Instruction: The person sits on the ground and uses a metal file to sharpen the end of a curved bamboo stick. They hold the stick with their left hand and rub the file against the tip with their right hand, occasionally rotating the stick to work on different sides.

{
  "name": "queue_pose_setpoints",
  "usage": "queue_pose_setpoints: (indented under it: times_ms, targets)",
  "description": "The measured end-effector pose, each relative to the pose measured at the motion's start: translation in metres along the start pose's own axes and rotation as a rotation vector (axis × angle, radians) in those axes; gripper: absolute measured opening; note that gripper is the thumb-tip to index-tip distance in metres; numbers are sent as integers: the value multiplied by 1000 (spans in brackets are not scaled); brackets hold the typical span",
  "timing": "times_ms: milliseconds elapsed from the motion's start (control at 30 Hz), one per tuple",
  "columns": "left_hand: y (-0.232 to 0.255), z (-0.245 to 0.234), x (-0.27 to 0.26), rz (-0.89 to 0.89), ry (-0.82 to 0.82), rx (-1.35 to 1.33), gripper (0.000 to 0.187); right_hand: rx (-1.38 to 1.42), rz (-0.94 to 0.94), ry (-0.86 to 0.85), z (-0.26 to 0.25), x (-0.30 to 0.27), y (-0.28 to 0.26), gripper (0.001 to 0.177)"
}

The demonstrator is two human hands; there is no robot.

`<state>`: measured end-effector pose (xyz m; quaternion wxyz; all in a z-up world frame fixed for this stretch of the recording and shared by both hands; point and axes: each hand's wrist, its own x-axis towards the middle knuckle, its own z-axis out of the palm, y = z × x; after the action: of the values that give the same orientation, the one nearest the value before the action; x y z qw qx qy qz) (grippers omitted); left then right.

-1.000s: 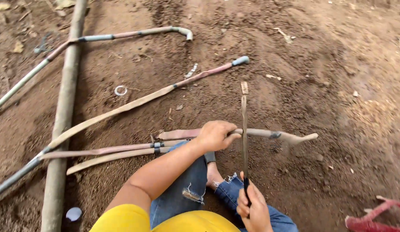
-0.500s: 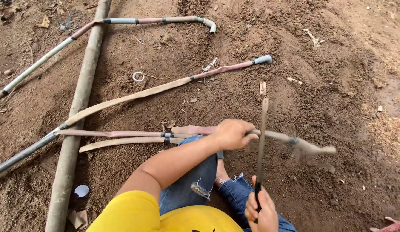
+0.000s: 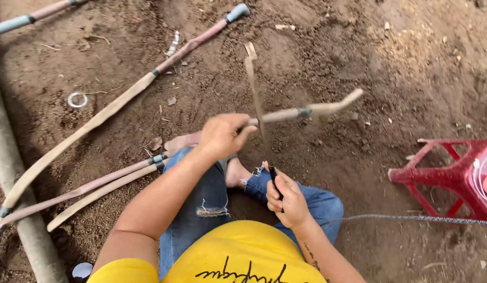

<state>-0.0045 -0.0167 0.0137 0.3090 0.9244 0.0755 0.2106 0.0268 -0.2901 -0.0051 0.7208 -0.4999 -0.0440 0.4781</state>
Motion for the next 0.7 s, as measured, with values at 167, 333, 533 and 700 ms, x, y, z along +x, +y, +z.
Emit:
queue_pose_setpoints:
  times_ms: [167,333,533,700]
  targets:
    - [-13,-11,5,-23,40,-62,21,-11,33,21,-5,-22,15,55]
    - [-3,5,-1,106,21,-59,18,-15,-27,9,7,-2,-2,53]
    - [-14,4,-5,98,102,-47,20,-28,-24,-27,5,-15,9,53]
    - [-19,1,0,88,161,-80,17,-48,-16,43,-9,-33,29,51]
